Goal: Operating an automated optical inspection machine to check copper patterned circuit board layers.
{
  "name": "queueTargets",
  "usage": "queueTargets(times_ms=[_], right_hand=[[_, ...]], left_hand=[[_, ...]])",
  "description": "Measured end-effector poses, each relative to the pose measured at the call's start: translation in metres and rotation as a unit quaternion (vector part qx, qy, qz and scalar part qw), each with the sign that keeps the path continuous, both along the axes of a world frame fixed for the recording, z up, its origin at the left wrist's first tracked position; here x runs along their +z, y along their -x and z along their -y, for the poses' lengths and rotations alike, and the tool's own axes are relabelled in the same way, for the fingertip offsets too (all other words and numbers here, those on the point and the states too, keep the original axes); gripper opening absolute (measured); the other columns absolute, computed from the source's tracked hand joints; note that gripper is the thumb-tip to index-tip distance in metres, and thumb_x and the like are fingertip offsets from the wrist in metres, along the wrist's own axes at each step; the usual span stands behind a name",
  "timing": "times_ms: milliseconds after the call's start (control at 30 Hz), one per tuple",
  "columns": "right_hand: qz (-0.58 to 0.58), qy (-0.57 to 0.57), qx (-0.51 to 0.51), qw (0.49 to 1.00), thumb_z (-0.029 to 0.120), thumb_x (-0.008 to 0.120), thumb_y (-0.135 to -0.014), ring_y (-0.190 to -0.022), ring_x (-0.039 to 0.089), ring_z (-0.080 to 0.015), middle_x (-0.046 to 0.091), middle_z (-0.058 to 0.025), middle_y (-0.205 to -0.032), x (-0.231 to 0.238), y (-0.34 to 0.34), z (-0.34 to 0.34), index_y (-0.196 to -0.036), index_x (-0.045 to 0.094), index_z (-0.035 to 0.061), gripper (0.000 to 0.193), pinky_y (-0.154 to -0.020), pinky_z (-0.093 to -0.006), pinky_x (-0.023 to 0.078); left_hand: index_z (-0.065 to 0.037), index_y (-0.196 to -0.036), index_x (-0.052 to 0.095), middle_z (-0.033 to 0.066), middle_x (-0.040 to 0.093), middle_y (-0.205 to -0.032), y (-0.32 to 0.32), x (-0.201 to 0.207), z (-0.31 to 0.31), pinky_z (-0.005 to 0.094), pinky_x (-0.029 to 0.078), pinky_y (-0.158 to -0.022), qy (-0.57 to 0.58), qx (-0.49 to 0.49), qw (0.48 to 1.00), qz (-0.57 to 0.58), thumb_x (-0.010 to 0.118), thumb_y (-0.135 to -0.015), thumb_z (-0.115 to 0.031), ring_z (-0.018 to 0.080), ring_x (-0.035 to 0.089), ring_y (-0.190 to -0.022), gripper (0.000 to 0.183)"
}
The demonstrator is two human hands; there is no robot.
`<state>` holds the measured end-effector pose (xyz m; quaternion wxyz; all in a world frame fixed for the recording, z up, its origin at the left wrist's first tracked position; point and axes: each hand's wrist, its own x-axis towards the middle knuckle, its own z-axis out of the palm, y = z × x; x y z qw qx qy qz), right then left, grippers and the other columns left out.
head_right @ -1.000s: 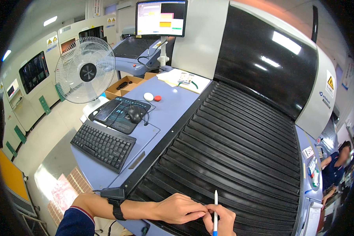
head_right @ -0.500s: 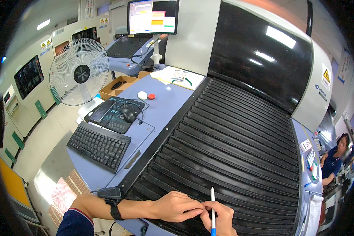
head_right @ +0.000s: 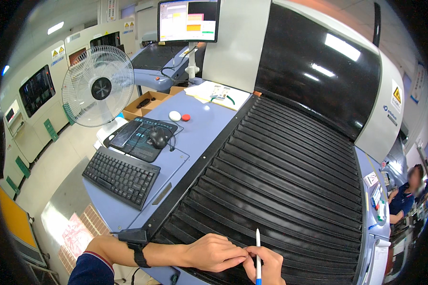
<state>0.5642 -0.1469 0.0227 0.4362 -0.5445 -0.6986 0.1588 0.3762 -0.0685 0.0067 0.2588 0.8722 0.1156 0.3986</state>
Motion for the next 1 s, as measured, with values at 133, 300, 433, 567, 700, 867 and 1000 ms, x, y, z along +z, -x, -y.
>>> queueTargets(times_ms=[133, 300, 433, 567, 700, 867, 1000], right_hand=[[-0.033, -0.031, -0.026, 0.999, 0.000, 0.074, -0.080, -0.064, 0.071, -0.0180, 0.071, -0.0131, -0.070, 0.002, 0.003, 0.000, -0.090, 0.068, -0.0027, 0.011, -0.060, -0.0282, 0.054], [-0.007, -0.026, -0.007, 1.000, 0.000, 0.075, -0.079, -0.065, 0.073, -0.0193, 0.071, -0.0134, -0.071, 0.000, -0.001, 0.000, -0.090, 0.069, -0.0023, 0.012, -0.062, -0.0286, 0.055], [0.014, -0.020, 0.002, 1.000, -0.001, 0.075, -0.078, -0.066, 0.073, -0.0203, 0.071, -0.0135, -0.071, -0.002, 0.000, -0.001, -0.091, 0.069, -0.0020, 0.014, -0.062, -0.0284, 0.056], [0.010, -0.045, -0.011, 0.999, -0.002, 0.074, -0.079, -0.066, 0.073, -0.0201, 0.071, -0.0129, -0.071, 0.005, -0.004, 0.004, -0.091, 0.069, -0.0020, 0.013, -0.062, -0.0285, 0.055], [-0.005, -0.040, -0.042, 0.998, 0.001, 0.073, -0.087, -0.070, 0.075, -0.0226, 0.074, -0.0154, -0.078, 0.008, -0.010, -0.001, -0.102, 0.070, -0.0015, 0.015, -0.064, -0.0307, 0.057], [-0.188, -0.024, -0.156, 0.969, 0.019, 0.051, -0.106, -0.079, 0.074, -0.0212, 0.075, -0.0189, -0.087, 0.000, -0.025, -0.013, -0.113, 0.063, -0.0052, 0.028, -0.072, -0.0307, 0.058], [-0.238, -0.072, -0.195, 0.949, 0.030, 0.042, -0.111, -0.093, 0.073, -0.0244, 0.072, -0.0228, -0.107, -0.001, -0.042, -0.020, -0.129, 0.054, -0.0064, 0.043, -0.084, -0.0358, 0.059]], left_hand=[[-0.006, -0.098, 0.070, 0.0075, 0.069, -0.072, -0.003, 0.002, 0.001, 0.0336, 0.052, -0.057, 0.008, -0.001, 1.000, 0.006, 0.071, -0.092, -0.016, 0.0244, 0.067, -0.060, 0.012], [-0.006, -0.097, 0.070, 0.0069, 0.069, -0.072, 0.001, 0.003, 0.001, 0.0331, 0.051, -0.056, -0.012, 0.011, 1.000, -0.002, 0.071, -0.092, -0.015, 0.0239, 0.066, -0.059, 0.011], [-0.006, -0.096, 0.069, 0.0064, 0.067, -0.070, 0.004, 0.002, 0.001, 0.0330, 0.050, -0.055, -0.012, 0.018, 1.000, -0.006, 0.071, -0.091, -0.016, 0.0234, 0.065, -0.058, 0.011], [-0.006, -0.097, 0.070, 0.0057, 0.066, -0.068, -0.002, 0.010, 0.004, 0.0322, 0.049, -0.055, -0.066, 0.011, 0.998, -0.015, 0.072, -0.090, -0.017, 0.0227, 0.064, -0.057, 0.013], [-0.007, -0.100, 0.071, 0.0046, 0.066, -0.068, 0.004, 0.016, -0.006, 0.0310, 0.049, -0.055, -0.113, 0.078, 0.990, -0.006, 0.075, -0.087, -0.020, 0.0212, 0.064, -0.057, 0.018], [-0.002, -0.127, 0.062, 0.0078, 0.070, -0.077, 0.011, 0.031, -0.018, 0.0336, 0.054, -0.059, -0.118, 0.197, 0.965, -0.127, 0.072, -0.091, -0.029, 0.0244, 0.067, -0.061, 0.046], [0.002, -0.136, 0.054, 0.0164, 0.070, -0.111, 0.016, 0.025, -0.029, 0.0363, 0.057, -0.077, -0.142, 0.267, 0.945, -0.122, 0.070, -0.091, -0.031, 0.0280, 0.071, -0.091, 0.058]])
